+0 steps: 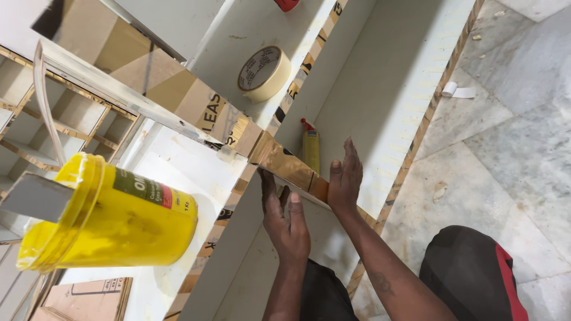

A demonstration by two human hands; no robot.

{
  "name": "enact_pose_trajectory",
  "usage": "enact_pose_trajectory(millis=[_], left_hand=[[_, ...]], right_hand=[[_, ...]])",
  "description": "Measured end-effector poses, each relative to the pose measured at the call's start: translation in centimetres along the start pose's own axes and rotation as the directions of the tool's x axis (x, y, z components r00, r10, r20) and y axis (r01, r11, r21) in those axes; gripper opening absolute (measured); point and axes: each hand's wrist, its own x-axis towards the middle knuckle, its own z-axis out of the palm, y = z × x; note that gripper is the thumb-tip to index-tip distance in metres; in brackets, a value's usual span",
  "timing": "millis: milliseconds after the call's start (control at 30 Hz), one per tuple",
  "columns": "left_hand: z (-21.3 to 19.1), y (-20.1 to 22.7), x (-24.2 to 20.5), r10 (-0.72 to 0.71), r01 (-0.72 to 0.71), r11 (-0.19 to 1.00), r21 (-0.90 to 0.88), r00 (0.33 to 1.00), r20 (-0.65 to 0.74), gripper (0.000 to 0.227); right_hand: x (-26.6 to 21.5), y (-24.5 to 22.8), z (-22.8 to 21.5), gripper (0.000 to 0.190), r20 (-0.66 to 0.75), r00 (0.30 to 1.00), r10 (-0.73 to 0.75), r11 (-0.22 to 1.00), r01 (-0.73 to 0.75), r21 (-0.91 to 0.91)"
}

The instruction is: The person applies a thin strip of edge banding to the front edge of a white cabinet. They align the strip, press it into place, and smooth it along the edge using their fingers.

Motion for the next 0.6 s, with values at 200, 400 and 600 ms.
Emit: enact_pose_trajectory(millis=[200,400,600], left_hand=[[-1.0,-0.4,0.3,-0.019,0.019,1.000,-0.022,1.000,-0.003,0.062],[-1.3,-0.9,0.8,0.002,0.000,0.999,0.040,0.999,-0.040,0.062],[-1.3,-1.5,0.4,-0.043,0.048,0.995,0.090,0.998,-0.056,0.061]], right_hand=[[3.8,-9.8,1.7,0.076,-0.122,0.941,-0.317,0.948,0.316,-0.025],[2.8,-7.9,0.3,0.071,-0.084,0.951,-0.298,0.954,0.296,-0.040],[1.7,-6.8,0.2,0.079,-0.053,0.962,-0.266,0.961,0.261,-0.095]])
